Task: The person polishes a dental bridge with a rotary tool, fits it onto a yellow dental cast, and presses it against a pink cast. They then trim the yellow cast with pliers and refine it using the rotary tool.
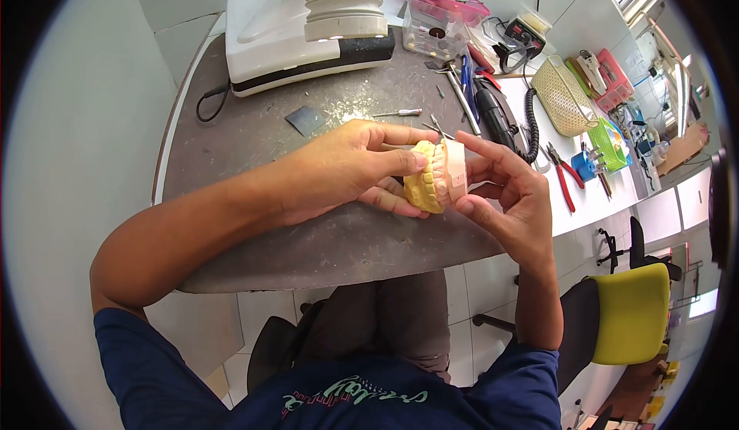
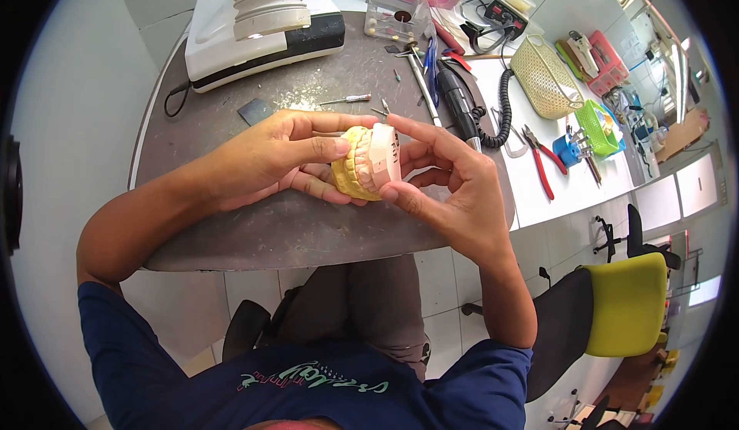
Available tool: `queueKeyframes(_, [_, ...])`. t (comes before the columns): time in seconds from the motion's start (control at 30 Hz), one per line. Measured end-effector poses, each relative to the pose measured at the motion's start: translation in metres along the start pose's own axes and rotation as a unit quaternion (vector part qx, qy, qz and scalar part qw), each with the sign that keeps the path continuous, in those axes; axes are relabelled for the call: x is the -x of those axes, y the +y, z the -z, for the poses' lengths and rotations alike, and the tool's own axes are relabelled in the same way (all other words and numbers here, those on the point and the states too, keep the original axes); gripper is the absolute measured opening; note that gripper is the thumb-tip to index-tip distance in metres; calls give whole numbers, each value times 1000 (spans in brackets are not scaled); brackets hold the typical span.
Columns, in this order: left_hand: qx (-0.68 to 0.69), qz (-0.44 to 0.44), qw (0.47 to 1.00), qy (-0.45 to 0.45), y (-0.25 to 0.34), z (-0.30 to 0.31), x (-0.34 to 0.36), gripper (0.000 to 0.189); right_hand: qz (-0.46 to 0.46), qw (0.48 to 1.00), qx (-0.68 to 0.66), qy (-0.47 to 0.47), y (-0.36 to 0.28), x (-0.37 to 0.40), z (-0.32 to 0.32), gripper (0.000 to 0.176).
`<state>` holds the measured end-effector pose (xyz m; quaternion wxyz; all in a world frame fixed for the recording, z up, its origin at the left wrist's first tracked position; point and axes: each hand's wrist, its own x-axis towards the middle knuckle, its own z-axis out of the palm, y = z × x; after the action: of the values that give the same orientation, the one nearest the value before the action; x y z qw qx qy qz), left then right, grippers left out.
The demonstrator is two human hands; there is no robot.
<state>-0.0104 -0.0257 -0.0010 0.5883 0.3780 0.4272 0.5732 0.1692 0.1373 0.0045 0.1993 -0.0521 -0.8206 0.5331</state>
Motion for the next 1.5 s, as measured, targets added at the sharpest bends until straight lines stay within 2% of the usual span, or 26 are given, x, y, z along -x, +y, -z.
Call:
queueKeyframes(0.3, [-8, -12, 999, -46, 5, -3, 1, 72, -27, 999, -16, -8, 1, -4, 5, 59])
queueKeyframes(0.43, [9, -10, 999, -39, 1, 0, -1, 71, -38, 997, -61, -24, -1, -6, 6, 58])
queueKeyframes(1.1, [34, -5, 999, -36, 8, -5, 0, 60, -70, 995, -72, -18, -1, -9, 11, 61])
queueKeyframes(1.5, [18, -5, 1000, -21, 6, -5, -1, 62, -76, 994, -73, -17, 0, -9, 10, 59])
